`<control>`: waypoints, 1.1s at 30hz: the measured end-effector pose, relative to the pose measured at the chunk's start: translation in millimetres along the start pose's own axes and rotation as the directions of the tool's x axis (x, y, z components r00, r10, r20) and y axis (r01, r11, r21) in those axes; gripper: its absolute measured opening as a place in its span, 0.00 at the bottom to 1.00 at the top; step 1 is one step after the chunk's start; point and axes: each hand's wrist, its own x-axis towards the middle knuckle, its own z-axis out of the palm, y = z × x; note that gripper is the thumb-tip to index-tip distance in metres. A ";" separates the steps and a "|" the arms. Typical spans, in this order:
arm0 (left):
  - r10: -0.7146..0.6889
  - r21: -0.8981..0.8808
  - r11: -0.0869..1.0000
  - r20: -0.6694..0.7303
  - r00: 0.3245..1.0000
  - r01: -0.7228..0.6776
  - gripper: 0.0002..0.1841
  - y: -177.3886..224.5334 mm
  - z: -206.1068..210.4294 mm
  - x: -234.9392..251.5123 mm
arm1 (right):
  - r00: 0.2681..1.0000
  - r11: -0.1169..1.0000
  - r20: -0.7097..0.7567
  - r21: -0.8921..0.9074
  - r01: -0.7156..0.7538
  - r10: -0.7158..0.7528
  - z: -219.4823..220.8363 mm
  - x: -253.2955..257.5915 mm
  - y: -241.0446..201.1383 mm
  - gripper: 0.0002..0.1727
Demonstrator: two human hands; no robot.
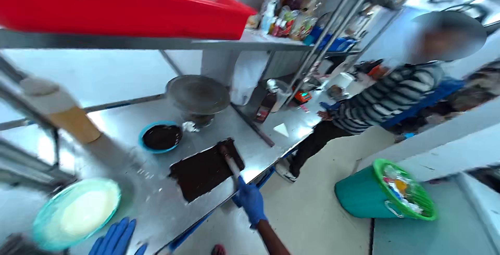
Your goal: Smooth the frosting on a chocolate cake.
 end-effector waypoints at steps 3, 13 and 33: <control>-0.007 0.044 0.999 -0.163 0.987 0.014 0.46 4.4 11.7 1.9 | 0.999 0.997 0.015 0.066 0.040 -0.041 2.2 2.5 -12.6 0.23; -0.055 0.108 0.992 -0.078 0.995 0.063 0.46 7.6 6.2 -0.5 | 0.957 0.974 0.214 0.154 0.164 -0.195 55.5 -91.9 -75.6 0.23; -0.054 0.154 0.986 -0.053 0.997 0.061 0.46 4.5 7.0 0.2 | 0.997 0.996 -0.034 -0.056 0.066 -0.068 -18.8 34.1 53.0 0.22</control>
